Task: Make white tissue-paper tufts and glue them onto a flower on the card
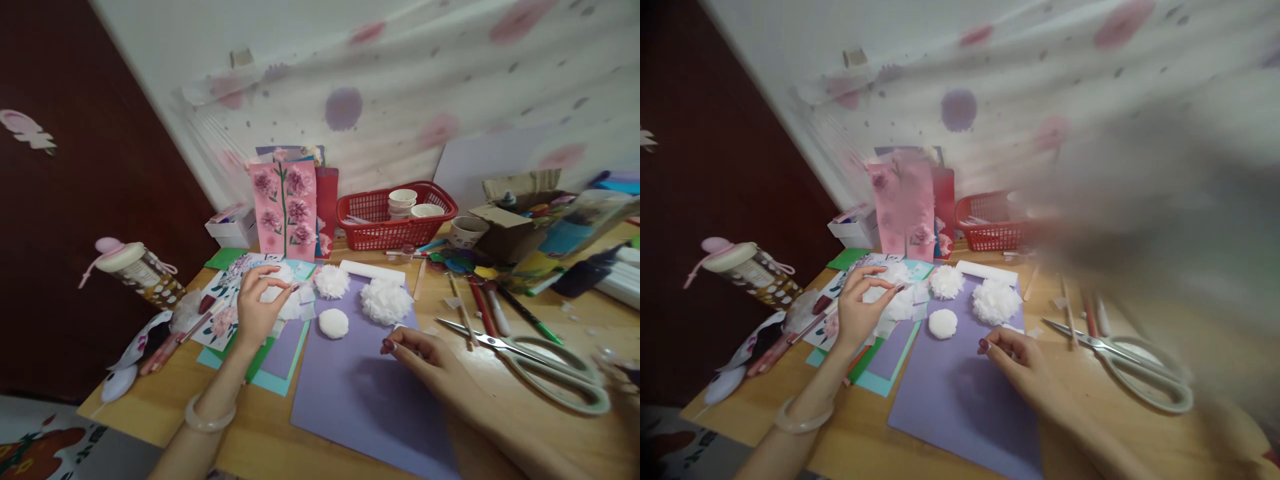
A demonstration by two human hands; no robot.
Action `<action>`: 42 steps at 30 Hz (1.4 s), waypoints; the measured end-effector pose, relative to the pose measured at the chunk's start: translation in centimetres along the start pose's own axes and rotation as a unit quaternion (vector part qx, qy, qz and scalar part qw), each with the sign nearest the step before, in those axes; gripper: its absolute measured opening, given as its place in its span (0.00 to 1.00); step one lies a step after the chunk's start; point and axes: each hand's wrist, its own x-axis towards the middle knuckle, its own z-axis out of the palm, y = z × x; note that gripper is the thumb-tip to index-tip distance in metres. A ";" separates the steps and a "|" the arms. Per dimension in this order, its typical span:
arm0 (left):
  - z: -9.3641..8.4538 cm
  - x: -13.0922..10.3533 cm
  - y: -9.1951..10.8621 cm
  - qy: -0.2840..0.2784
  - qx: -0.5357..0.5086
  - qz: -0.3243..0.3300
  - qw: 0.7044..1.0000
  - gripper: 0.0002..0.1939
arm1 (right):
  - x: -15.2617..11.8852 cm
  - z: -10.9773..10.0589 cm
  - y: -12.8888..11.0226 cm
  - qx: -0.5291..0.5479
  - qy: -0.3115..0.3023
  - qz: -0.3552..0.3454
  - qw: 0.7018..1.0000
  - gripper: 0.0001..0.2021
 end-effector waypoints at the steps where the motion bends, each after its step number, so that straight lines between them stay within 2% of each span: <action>1: 0.0 -0.2 0.8 -0.002 -0.018 0.016 1.000 0.04 | 0.0 0.0 0.0 0.004 -0.001 0.002 1.000 0.19; 6: 1.1 -2.2 5.0 -0.079 -0.169 0.034 0.982 0.06 | -0.4 0.2 -0.2 0.034 -0.011 0.007 0.999 0.18; 9: 2.4 -3.8 6.9 -0.127 -0.202 0.054 0.970 0.05 | -0.6 0.5 -0.3 0.055 -0.026 0.015 0.998 0.18; 14: 4.1 -5.9 7.9 -0.182 -0.248 0.045 0.950 0.10 | -0.8 0.8 -0.1 0.064 -0.019 0.007 0.998 0.17; 20: 3.5 -6.4 8.2 -0.266 -0.309 0.002 0.913 0.19 | -0.9 0.9 0.2 0.095 -0.010 0.008 0.995 0.18; 23: 3.2 -6.2 8.1 -0.274 -0.340 -0.062 0.898 0.17 | -0.9 0.8 0.1 0.095 -0.014 0.005 0.995 0.16; 27: 3.4 -6.0 8.0 -0.244 -0.388 -0.153 0.876 0.12 | -0.8 0.5 0.0 0.076 -0.010 -0.008 0.997 0.14; 31: 3.8 -5.8 8.2 -0.215 -0.394 -0.201 0.871 0.07 | -0.7 0.4 -0.2 0.056 -0.002 -0.011 0.998 0.15; 34: 4.1 -6.1 8.3 -0.200 -0.358 -0.187 0.893 0.04 | -0.8 0.6 -0.2 0.058 -0.005 -0.004 0.998 0.16; 37: 4.0 -6.5 8.4 -0.223 -0.327 -0.139 0.908 0.06 | -0.9 0.8 -0.1 0.065 -0.023 -0.008 0.998 0.17; 40: 3.7 -6.6 8.5 -0.271 -0.330 -0.070 0.901 0.13 | -1.0 1.0 0.1 0.071 -0.025 -0.006 0.997 0.19; 42: 3.4 -6.6 8.5 -0.291 -0.340 -0.050 0.893 0.16 | -1.0 1.1 0.2 0.083 -0.036 -0.003 0.996 0.20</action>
